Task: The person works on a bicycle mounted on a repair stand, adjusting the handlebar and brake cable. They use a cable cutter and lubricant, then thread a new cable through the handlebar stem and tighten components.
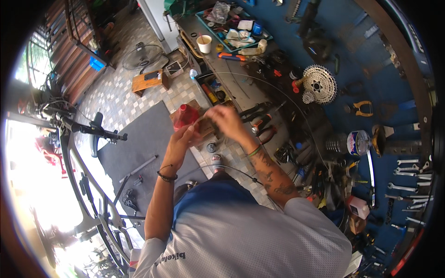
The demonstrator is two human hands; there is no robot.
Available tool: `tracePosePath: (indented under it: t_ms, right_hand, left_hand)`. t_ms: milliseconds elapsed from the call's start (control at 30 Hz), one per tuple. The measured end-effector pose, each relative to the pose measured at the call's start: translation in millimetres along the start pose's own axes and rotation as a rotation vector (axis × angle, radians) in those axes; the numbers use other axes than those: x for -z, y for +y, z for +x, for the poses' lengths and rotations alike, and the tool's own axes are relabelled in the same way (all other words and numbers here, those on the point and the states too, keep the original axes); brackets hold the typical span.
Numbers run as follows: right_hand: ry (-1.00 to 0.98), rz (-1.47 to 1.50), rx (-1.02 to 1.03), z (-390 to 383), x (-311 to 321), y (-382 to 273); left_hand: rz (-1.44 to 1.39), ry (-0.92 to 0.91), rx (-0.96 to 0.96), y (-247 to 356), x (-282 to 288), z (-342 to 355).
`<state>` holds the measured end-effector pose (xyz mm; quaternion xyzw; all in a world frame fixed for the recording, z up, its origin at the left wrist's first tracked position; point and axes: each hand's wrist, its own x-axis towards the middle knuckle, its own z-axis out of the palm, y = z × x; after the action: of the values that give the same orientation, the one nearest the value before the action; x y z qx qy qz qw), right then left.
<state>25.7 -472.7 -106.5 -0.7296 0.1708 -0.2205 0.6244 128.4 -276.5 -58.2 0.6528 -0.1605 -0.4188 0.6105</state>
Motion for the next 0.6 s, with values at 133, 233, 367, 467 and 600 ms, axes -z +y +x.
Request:
tracePosePath:
  t_ms: [133, 233, 367, 467, 600]
  right_hand:
    - [0.096, 0.541, -0.111, 75, 86, 74]
    - [0.185, 0.354, 0.113, 110, 191, 171]
    - [0.604, -1.34, 0.004, 151, 330, 199]
    - [0.701, -1.502, -0.053, 127, 200, 163]
    - [0.64, -1.062, 0.451, 71, 95, 87]
  left_hand:
    - [0.024, 0.146, 0.008, -26, 52, -24]
    - [-0.006, 0.279, 0.122, -45, 86, -54]
    - [-0.197, 0.463, 0.036, -74, 148, -112]
    - [-0.223, 0.954, -0.014, -88, 193, -214]
    - [-0.141, 1.625, -0.344, -91, 275, -305]
